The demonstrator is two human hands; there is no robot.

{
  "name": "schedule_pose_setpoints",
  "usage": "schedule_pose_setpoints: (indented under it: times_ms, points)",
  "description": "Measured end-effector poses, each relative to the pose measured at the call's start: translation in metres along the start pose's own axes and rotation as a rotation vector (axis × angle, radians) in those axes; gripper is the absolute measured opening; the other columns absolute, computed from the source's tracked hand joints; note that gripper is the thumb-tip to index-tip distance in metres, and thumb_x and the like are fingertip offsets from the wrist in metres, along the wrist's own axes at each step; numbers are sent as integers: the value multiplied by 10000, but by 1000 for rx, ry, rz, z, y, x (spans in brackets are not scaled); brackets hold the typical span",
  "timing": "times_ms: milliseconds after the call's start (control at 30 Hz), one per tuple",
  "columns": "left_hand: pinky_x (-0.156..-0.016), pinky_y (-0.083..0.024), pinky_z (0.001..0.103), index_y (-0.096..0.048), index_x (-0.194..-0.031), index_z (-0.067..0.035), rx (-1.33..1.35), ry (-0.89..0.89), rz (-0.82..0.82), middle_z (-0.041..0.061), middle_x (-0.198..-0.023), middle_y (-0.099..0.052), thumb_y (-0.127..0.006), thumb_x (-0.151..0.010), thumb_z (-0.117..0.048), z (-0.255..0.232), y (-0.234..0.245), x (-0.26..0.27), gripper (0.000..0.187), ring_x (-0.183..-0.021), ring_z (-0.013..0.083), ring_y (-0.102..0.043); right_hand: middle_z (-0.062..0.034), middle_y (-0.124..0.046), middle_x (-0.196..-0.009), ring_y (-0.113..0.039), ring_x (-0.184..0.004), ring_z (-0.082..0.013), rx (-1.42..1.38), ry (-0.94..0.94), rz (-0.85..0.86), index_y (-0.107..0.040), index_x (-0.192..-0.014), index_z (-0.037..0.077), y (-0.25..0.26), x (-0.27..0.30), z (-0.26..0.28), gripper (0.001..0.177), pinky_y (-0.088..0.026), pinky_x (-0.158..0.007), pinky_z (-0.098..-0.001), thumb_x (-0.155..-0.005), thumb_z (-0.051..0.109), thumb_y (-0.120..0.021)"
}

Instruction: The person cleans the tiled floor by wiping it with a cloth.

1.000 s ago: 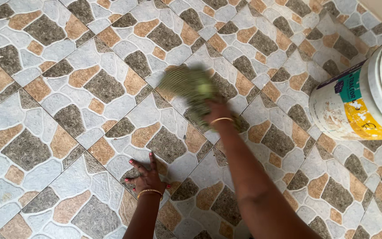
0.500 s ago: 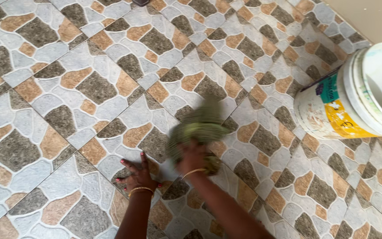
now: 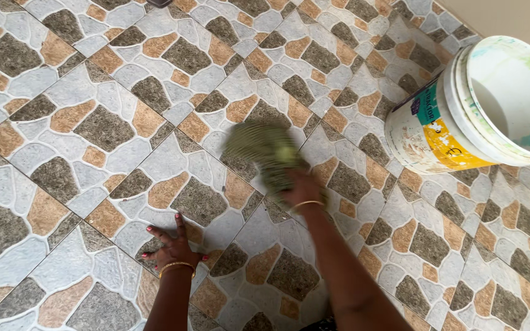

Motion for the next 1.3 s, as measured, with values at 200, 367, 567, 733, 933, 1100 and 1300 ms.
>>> schedule_pose_setpoints:
  times_ms: [200,367,567,733,933,1100,1300]
  points:
    - [-1119,-281,722,299,-1587,-318,-6,-25,-40,456,-1585,168,-757,-715,-780,0,-5,-6,1445,-1452,537,-283,-77,-234,-1661,-354,-1390,-541,-237,-886,-54,-412,-1526,386,36,67,-129,889,-477,-1014,-685,-715,451,-771]
    - [-1073,-269,741,269,-1559,-305,-15,-49,-85,452,-1539,179,-790,-689,-792,-2,-5,-4,1454,-1528,577,-60,-198,-234,-1609,-343,-1377,-583,-155,-978,-57,-340,-1569,326,10,69,-110,856,-489,-979,-703,-837,627,-666]
    - [-1075,-364,682,306,-1566,-334,-15,4,-32,443,-1569,193,-784,-692,-781,-2,3,0,1467,-1338,637,-360,-328,-127,-1647,-402,-1296,-539,-46,-303,33,-344,-1612,301,-37,65,55,918,-484,-1047,-608,-795,396,-753]
    - [-1122,-374,666,300,-1598,-352,-14,26,-11,430,-1618,184,-773,-689,-767,-2,3,1,1466,-1252,579,-544,-133,-267,-1569,-221,-1444,-520,117,223,334,-508,-1486,353,-46,106,148,899,-283,-1136,-722,-678,344,-903]
    - [-1114,-349,668,217,-1571,-375,-100,22,-27,438,-1605,193,-771,-667,-827,-2,-4,-7,1414,-1284,559,-500,-21,-348,-1606,-389,-1320,-378,151,539,237,-596,-1381,350,-27,91,125,820,-401,-1044,-607,-621,397,-900]
    - [-1151,-317,678,275,-1609,-367,-10,37,-30,419,-1619,168,-786,-670,-773,-1,0,-2,1474,-1261,524,-572,-63,-319,-1617,-428,-1291,-423,135,222,95,-605,-1348,340,8,55,28,801,-398,-1062,-614,-615,436,-914]
    - [-1128,-352,660,290,-1596,-354,9,6,-22,434,-1613,185,-774,-693,-769,-2,1,2,1456,-1282,579,-519,-102,-297,-1665,-506,-1272,-477,-85,-550,-35,-476,-1513,327,39,73,-115,837,-546,-1006,-601,-727,424,-747]
Point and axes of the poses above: each hand's wrist, its own x-axis away from the middle knuckle, its own y-axis out of the back of the hand, z = x × y, the point moved 5 cm from there along -x, towards the middle knuckle
